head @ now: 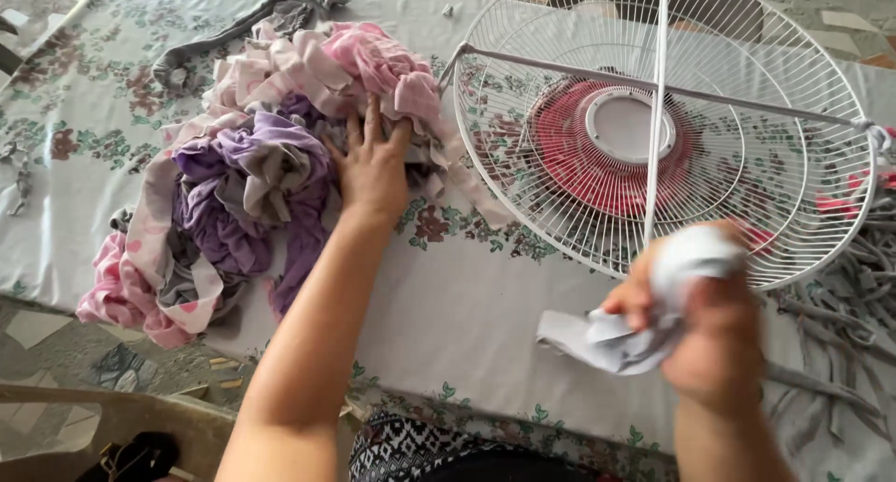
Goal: Weaving and tying strips of recycled fabric through a fan guard to create a handmade rug.
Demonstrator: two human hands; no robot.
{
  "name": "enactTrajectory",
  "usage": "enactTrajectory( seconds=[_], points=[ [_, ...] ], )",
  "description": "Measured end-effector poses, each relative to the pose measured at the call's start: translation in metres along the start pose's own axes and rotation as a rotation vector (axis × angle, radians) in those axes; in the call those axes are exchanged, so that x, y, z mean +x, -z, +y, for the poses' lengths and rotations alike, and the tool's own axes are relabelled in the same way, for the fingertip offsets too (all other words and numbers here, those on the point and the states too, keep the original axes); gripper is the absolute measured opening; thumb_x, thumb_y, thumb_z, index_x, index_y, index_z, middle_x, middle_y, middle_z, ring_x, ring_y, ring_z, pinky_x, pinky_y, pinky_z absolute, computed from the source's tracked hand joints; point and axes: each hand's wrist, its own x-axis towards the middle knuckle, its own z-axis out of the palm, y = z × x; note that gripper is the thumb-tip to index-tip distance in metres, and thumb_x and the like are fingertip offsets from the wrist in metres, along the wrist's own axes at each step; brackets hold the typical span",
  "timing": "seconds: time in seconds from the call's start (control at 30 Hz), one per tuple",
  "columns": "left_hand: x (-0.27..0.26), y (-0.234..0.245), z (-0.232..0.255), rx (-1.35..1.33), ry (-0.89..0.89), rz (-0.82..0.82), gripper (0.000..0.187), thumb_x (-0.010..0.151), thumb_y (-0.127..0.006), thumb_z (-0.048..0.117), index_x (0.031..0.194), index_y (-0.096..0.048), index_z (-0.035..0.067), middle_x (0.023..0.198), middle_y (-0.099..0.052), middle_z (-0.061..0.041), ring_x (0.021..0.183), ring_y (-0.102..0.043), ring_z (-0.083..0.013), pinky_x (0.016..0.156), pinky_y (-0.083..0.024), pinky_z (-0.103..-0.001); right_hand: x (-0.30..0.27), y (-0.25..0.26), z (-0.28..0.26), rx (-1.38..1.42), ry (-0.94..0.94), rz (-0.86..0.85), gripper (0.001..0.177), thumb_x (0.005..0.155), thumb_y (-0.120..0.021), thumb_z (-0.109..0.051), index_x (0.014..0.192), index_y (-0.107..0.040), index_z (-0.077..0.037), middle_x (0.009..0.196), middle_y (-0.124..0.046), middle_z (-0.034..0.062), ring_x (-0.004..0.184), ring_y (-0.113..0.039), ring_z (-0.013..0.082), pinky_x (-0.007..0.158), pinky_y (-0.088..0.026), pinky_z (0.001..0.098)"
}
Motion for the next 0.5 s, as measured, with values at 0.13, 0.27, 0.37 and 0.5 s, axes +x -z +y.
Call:
enactTrajectory(
  seconds=[0.13, 0.27, 0.37, 0.5],
  points=[
    [0.002, 0.077, 0.021, -0.271, -0.145, 0.382, 0.034, 0.073, -0.058, -0.017, 0.098, -0.072, 0.001, 0.106, -0.075, -0.014, 0.09, -0.071, -0.026, 0.078, -0.063, -0.033, 0.0, -0.007, 0.028, -0.401, -0.104, -0.137, 0.058, 0.084, -0.075, -0.015, 0.128, -0.038, -0.006, 0.078, -0.073, 0.0035, 0.062, -0.064, 0.0103, 0.05, -0.051, 0.0199],
    [0.01, 0.044, -0.047, 0.203, 0.315, -0.015, 0.024, 0.097, -0.055, 0.017, 0.117, -0.062, 0.007, 0.106, -0.062, -0.016, 0.096, -0.059, -0.0338, 0.083, -0.042, -0.06, -0.002, -0.021, 0.03, -0.69, -0.267, -0.136, 0.048, 0.08, -0.077, -0.008, 0.124, -0.058, -0.005, 0.082, -0.073, 0.0066, 0.057, -0.06, 0.0087, 0.049, -0.047, 0.0217],
    [0.013, 0.051, -0.061, 0.27, 0.175, 0.105, 0.018, 0.083, -0.061, 0.0, 0.083, -0.076, 0.008, 0.084, -0.071, -0.011, 0.079, -0.057, -0.0294, 0.081, -0.033, -0.053, 0.006, -0.028, 0.036, -0.805, -0.263, -0.171, 0.038, 0.074, -0.081, -0.001, 0.11, -0.07, -0.007, 0.079, -0.077, 0.0026, 0.056, -0.064, 0.0079, 0.049, -0.053, 0.0213],
    [-0.004, 0.095, -0.029, -0.113, 0.076, 0.491, 0.013, 0.089, -0.075, 0.014, 0.096, -0.083, 0.023, 0.085, -0.077, 0.004, 0.077, -0.063, -0.0189, 0.077, -0.037, -0.036, 0.006, -0.029, 0.04, -0.795, -0.301, -0.219, 0.018, 0.086, -0.074, -0.015, 0.103, -0.071, -0.008, 0.072, -0.069, -0.001, 0.055, -0.054, 0.0076, 0.05, -0.044, 0.0227]
  ],
)
